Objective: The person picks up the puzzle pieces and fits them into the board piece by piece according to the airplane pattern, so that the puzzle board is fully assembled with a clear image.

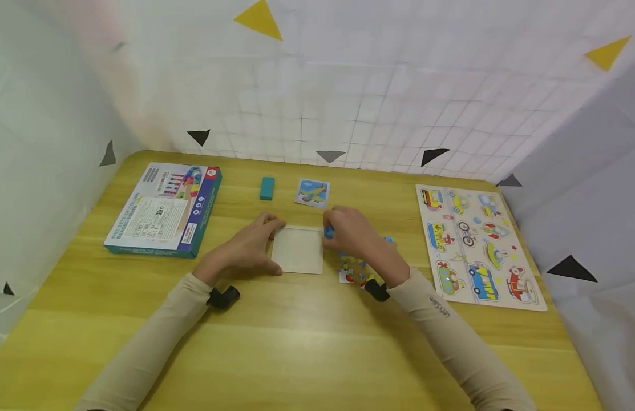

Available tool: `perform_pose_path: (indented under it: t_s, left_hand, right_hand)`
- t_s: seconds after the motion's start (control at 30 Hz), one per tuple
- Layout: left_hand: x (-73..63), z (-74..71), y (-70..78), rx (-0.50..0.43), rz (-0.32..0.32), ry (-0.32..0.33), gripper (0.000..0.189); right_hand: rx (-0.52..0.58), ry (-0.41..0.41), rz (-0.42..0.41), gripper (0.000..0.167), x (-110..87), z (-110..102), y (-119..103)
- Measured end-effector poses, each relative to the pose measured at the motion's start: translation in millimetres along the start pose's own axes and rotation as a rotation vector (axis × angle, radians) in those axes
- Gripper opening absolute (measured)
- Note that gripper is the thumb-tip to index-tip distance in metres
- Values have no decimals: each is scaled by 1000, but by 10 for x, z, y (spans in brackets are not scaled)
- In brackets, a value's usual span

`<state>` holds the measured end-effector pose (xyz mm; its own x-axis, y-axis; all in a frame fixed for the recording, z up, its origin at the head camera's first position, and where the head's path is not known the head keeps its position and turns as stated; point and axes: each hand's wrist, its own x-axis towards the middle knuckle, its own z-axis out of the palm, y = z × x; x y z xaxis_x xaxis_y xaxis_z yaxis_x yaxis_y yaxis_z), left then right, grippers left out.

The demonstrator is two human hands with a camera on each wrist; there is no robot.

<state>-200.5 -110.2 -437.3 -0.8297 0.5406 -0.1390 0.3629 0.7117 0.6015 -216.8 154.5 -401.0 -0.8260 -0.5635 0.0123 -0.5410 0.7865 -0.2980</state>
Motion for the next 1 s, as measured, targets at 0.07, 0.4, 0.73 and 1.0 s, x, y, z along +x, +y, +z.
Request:
perform_pose_path:
  t_s: [0.07, 0.4, 0.73, 1.0]
  left_hand:
    - [27, -18, 10, 4, 6, 0, 110]
    - [54, -31, 36, 11, -3, -4, 110]
    - [-20, 35, 21, 19, -8, -13, 108]
    - [-7, -13, 41, 25, 2, 1, 107]
  right_hand:
    - [-1, -3, -8, 18, 16, -21, -27]
    - [-8, -8, -35, 18, 95, 14, -169]
    - [-7, -40, -49, 21, 140, 157, -322]
    - [-19, -34, -94, 22, 236, 143, -361]
